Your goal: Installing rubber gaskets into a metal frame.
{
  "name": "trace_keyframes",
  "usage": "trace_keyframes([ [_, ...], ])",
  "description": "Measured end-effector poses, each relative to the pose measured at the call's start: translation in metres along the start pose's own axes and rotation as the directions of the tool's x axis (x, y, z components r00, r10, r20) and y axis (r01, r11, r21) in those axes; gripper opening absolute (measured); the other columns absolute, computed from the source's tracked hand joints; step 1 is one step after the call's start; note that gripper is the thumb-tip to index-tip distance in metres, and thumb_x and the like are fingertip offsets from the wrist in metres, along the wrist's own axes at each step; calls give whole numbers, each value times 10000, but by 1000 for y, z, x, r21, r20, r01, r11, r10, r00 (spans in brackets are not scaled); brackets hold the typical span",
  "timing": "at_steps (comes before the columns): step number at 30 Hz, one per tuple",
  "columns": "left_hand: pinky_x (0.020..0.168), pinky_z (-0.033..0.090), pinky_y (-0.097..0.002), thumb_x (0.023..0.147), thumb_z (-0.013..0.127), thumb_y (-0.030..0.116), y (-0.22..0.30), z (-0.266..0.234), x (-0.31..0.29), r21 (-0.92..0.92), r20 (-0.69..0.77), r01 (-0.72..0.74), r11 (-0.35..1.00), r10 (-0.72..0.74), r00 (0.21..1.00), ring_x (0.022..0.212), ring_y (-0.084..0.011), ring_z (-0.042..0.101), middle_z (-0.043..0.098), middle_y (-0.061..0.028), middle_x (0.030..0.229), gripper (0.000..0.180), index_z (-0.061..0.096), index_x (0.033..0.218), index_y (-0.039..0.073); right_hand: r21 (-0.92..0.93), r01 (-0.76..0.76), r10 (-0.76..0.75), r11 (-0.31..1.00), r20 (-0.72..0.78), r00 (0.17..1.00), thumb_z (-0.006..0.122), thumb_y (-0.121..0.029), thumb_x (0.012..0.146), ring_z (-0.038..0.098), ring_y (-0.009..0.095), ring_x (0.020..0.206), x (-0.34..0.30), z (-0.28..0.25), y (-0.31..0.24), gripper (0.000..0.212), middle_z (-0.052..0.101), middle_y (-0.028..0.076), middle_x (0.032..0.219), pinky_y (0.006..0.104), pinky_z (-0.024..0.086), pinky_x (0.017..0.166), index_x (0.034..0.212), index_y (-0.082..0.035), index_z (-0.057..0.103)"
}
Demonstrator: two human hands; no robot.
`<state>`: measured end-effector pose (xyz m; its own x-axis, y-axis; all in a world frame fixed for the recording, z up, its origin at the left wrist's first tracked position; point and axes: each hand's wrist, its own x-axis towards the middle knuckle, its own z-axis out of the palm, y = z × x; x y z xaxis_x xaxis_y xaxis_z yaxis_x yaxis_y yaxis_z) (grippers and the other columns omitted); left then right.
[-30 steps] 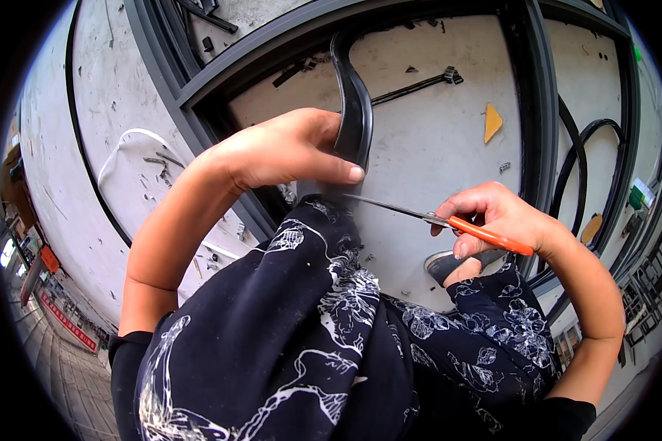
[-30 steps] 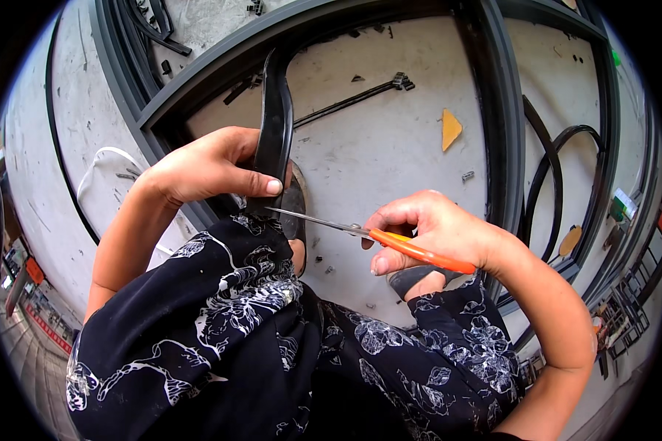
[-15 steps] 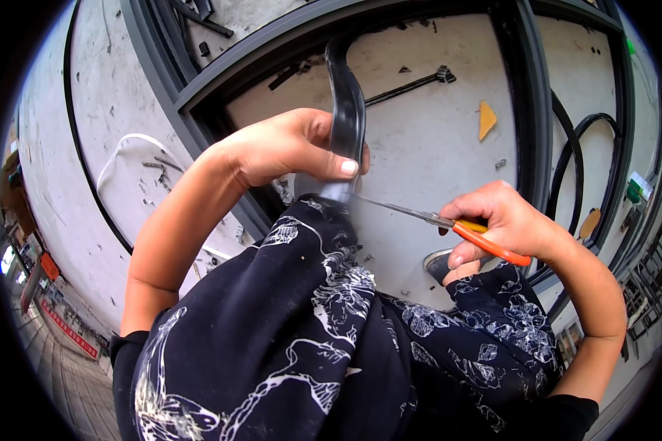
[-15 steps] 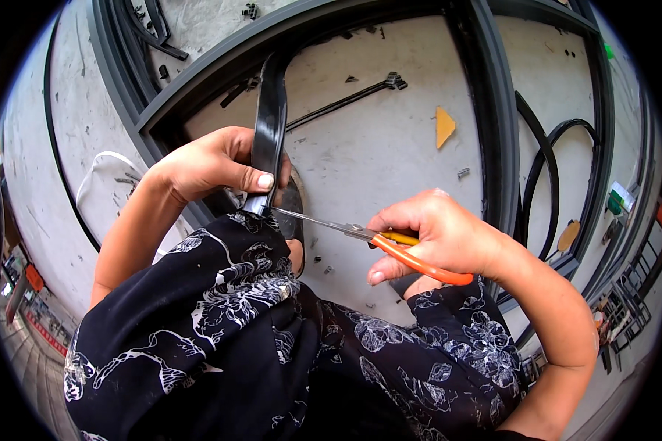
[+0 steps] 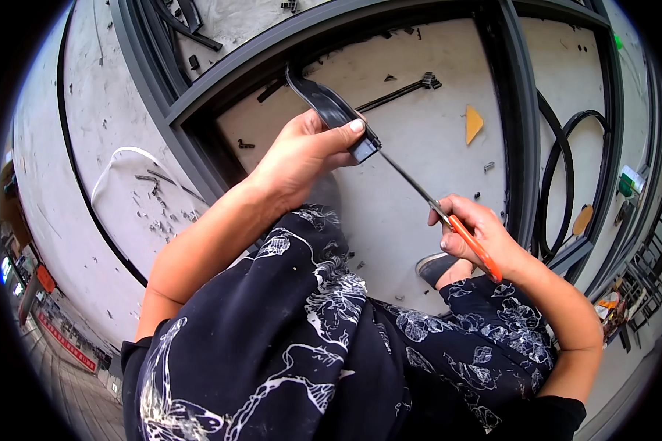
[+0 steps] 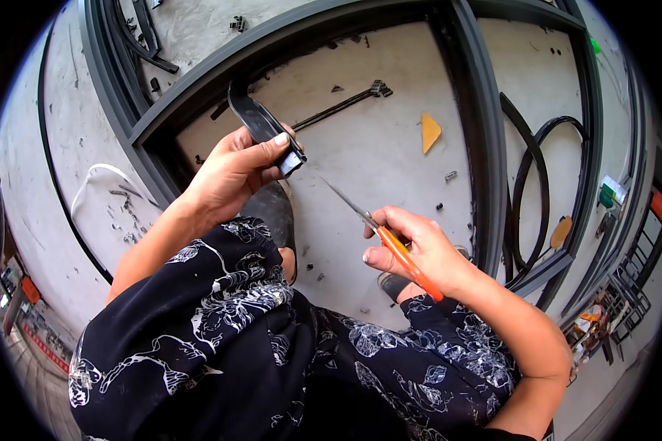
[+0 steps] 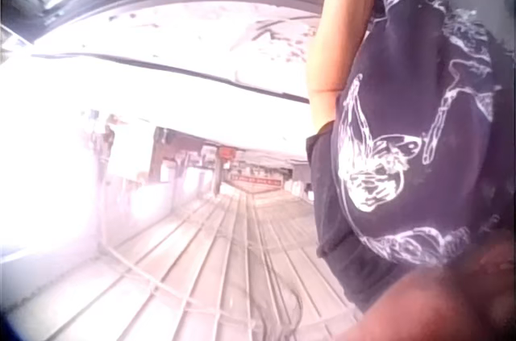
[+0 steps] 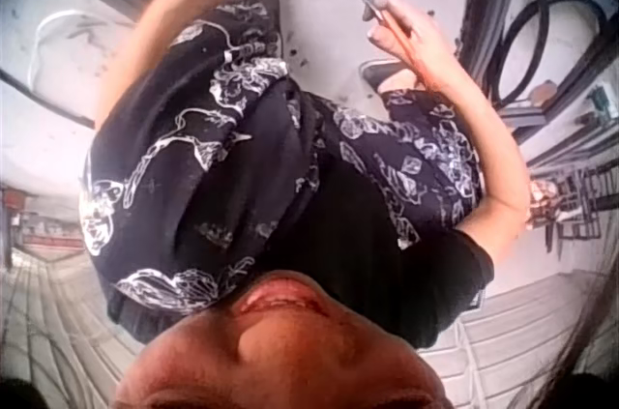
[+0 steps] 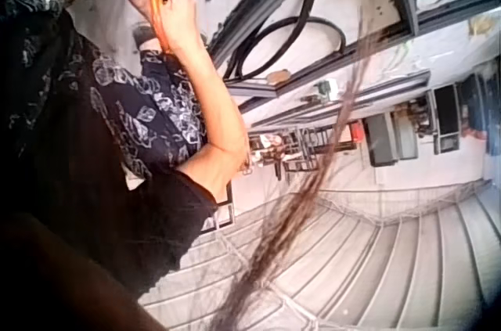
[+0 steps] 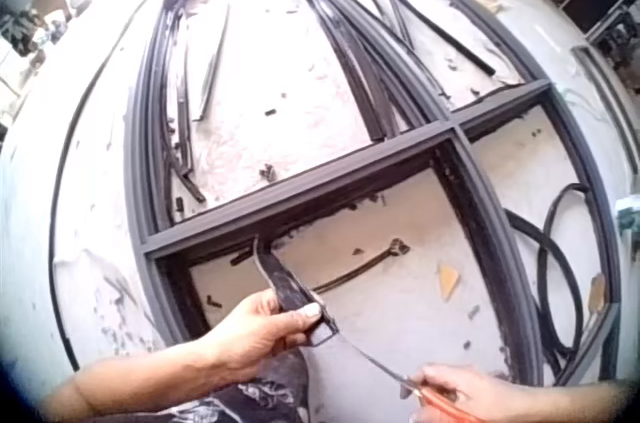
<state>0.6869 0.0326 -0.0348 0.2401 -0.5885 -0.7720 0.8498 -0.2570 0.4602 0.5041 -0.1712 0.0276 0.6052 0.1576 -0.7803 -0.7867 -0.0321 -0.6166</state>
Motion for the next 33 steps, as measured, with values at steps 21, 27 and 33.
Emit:
trace_keyframes([
  [21, 754, 498, -216, 929, 639, 184, -5, 12, 8, -67, -105, -53, 996, 45, 993, 867, -63, 617, 648, 22, 929, 160, 614, 1044, 75, 5, 75, -72, 997, -199, 977, 795, -340, 789, 406, 28, 594, 12, 16, 11, 399, 458, -51, 654, 202, 324, 524, 943, -24, 606],
  [27, 720, 485, -222, 918, 655, 186, -7, 6, 9, -79, -92, -26, 997, 19, 996, 811, -60, 596, 645, 28, 898, 160, 619, 1037, 86, -282, 185, -259, 942, -256, 931, 819, -322, 754, 503, 107, 589, 17, 21, 22, 406, 554, 49, 683, 260, 421, 547, 920, -15, 611],
  [33, 741, 501, -245, 920, 647, 189, -16, -26, 7, 114, -100, 96, 989, -84, 991, 836, -111, 638, 668, -18, 930, 154, 606, 1007, 70, -806, 237, -545, 543, -124, 829, 791, -286, 731, 582, 305, 627, 38, 0, 81, 389, 603, 113, 742, 377, 483, 575, 956, -37, 594],
])
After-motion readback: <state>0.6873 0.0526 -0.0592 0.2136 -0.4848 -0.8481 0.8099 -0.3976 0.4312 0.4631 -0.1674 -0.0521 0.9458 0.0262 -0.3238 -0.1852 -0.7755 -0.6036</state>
